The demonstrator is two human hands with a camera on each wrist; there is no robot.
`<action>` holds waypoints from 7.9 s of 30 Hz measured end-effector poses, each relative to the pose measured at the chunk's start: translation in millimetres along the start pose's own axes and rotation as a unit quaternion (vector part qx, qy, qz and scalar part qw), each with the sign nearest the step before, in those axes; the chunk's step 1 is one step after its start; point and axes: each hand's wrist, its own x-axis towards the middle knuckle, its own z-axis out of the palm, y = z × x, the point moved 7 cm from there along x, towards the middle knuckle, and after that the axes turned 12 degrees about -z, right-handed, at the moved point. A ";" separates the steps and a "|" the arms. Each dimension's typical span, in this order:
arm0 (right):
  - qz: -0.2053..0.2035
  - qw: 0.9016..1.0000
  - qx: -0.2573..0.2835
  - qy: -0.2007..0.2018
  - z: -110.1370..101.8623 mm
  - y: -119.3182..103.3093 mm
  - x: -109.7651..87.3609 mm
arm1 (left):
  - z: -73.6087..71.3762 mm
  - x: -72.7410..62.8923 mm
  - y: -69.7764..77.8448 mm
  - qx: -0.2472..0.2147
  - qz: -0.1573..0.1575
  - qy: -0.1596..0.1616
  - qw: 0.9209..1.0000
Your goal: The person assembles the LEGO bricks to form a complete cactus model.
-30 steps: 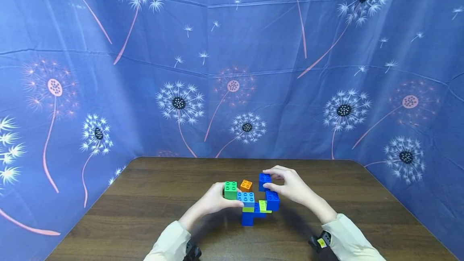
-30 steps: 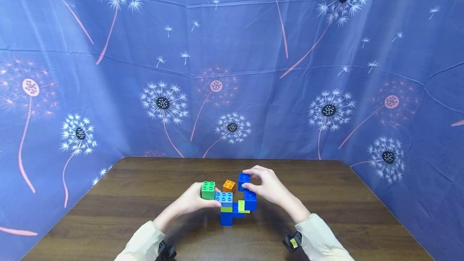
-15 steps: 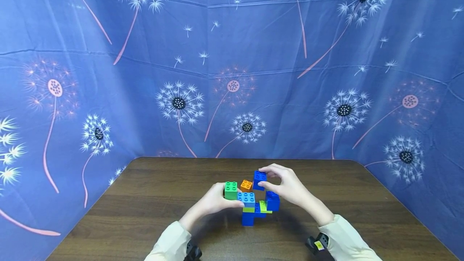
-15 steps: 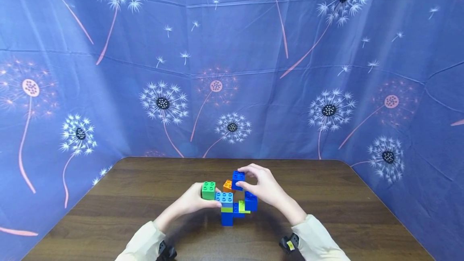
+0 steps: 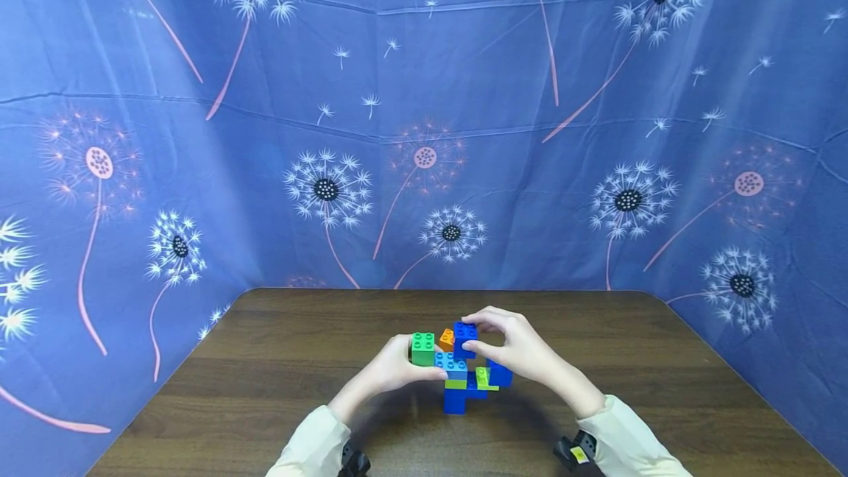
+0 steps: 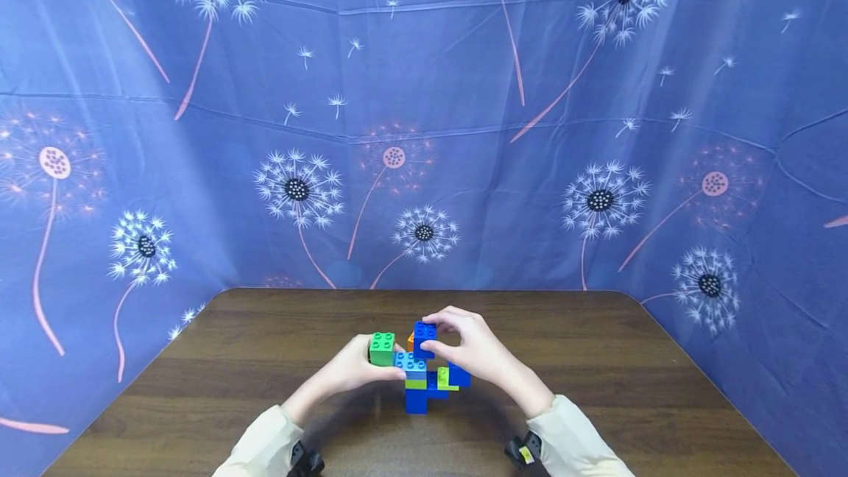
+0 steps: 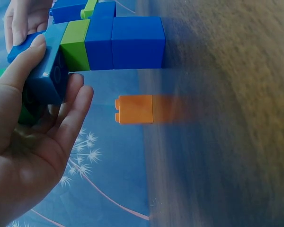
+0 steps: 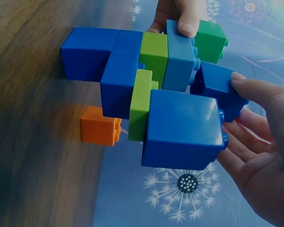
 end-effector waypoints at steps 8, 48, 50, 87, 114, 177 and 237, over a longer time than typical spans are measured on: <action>-0.009 1.000 0.005 -0.007 3.8 -4.8 2.4 | -0.6 0.5 -0.2 0.005 0.001 0.003 1.000; 0.038 0.997 0.053 -0.048 13.9 -8.1 4.0 | -2.0 -1.4 3.1 0.023 0.027 -0.003 0.999; 0.039 0.996 0.057 -0.050 14.5 -7.3 4.2 | -3.7 -1.2 2.9 0.021 0.025 -0.004 0.999; 0.060 0.993 0.095 -0.037 15.0 -2.9 1.3 | -11.3 -25.5 44.8 0.022 0.020 0.002 1.000; 0.068 0.991 0.109 -0.040 19.6 1.3 -1.2 | -6.0 -2.0 9.3 0.040 0.023 0.005 0.999; 0.020 0.999 0.046 -0.020 0.1 30.2 -0.3 | -5.1 -3.3 13.7 0.054 0.036 -0.005 0.998; 0.149 0.981 0.062 -0.105 74.6 105.1 0.0 | -8.0 -2.3 8.7 0.048 0.033 -0.010 0.998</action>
